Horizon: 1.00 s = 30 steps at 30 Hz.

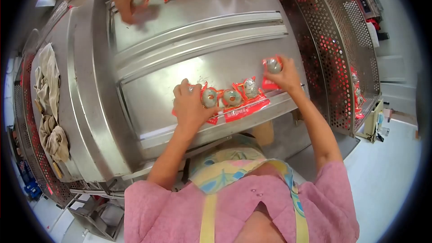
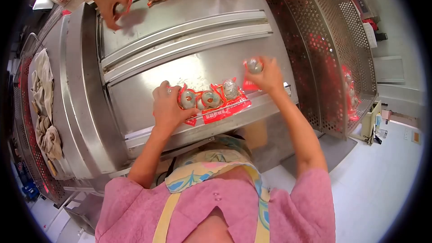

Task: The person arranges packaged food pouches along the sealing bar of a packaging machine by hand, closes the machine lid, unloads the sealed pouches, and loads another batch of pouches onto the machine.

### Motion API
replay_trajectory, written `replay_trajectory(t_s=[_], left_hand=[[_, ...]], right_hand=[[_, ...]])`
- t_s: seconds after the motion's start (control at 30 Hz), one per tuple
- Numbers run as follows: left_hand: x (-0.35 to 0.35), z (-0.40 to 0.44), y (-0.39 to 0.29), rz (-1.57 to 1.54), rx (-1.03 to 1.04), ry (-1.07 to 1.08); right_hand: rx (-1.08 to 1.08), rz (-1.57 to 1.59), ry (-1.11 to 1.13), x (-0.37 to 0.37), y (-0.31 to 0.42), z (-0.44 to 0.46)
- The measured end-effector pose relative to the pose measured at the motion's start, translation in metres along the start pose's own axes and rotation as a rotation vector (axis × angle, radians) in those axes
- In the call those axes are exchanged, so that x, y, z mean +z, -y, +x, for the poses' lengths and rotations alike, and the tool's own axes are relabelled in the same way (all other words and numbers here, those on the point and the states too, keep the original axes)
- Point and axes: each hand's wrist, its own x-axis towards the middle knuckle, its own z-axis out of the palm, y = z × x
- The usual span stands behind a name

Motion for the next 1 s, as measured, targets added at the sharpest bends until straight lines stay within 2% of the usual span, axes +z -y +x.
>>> replay_trajectory(t_s=[0.1,0.2,0.23,0.33,0.4,0.47,0.53,0.6,0.67,0.77,0.83,0.87,0.93,1.0], left_hand=[[0.004,0.006,0.001,0.009,-0.016,0.011],[-0.005,0.011,0.011,-0.103,-0.061,-0.032],[-0.009,0.012,0.019,-0.140,-0.063,-0.006],[-0.020,0.007,0.029,-0.801,-0.219,0.127],[-0.019,0.000,0.017,-0.928,-0.320,0.309],[-0.014,0.000,-0.003,-1.041,-0.395,0.511],[0.005,0.004,-0.032,-0.961,-0.091,0.588],[0.028,0.001,-0.043,-1.073,-0.264,0.478],[0.038,0.002,-0.060,-1.161,-0.481,0.383],[0.049,0.013,-0.089,-1.078,-0.333,0.219],[0.051,0.031,-0.120,-1.145,-0.264,0.184],[0.052,0.045,-0.144,-1.149,-0.258,0.170],[0.047,0.076,-0.222,-1.221,-0.085,0.275],[0.060,0.114,-0.291,-1.069,0.112,0.339]], right_hand=[[-0.007,0.516,0.181,-0.033,0.012,0.027],[0.297,0.767,0.740,-0.083,0.042,0.024],[0.302,0.769,0.886,-0.072,0.027,0.022],[0.130,0.529,1.048,-0.044,0.012,0.007],[0.101,0.596,1.044,-0.028,0.021,-0.003],[0.045,0.797,1.049,-0.009,0.026,-0.008],[0.101,0.990,1.045,-0.022,0.043,-0.018],[0.083,1.149,1.045,-0.005,0.031,-0.020],[0.264,1.448,1.158,-0.020,0.028,-0.021],[0.081,1.548,1.103,-0.014,0.000,-0.006],[-0.004,1.675,1.001,-0.049,-0.020,0.008],[-0.028,1.692,0.873,-0.074,-0.034,0.017],[-0.017,1.692,0.872,-0.118,-0.079,0.045],[-0.141,1.549,0.631,-0.186,-0.131,0.058]])
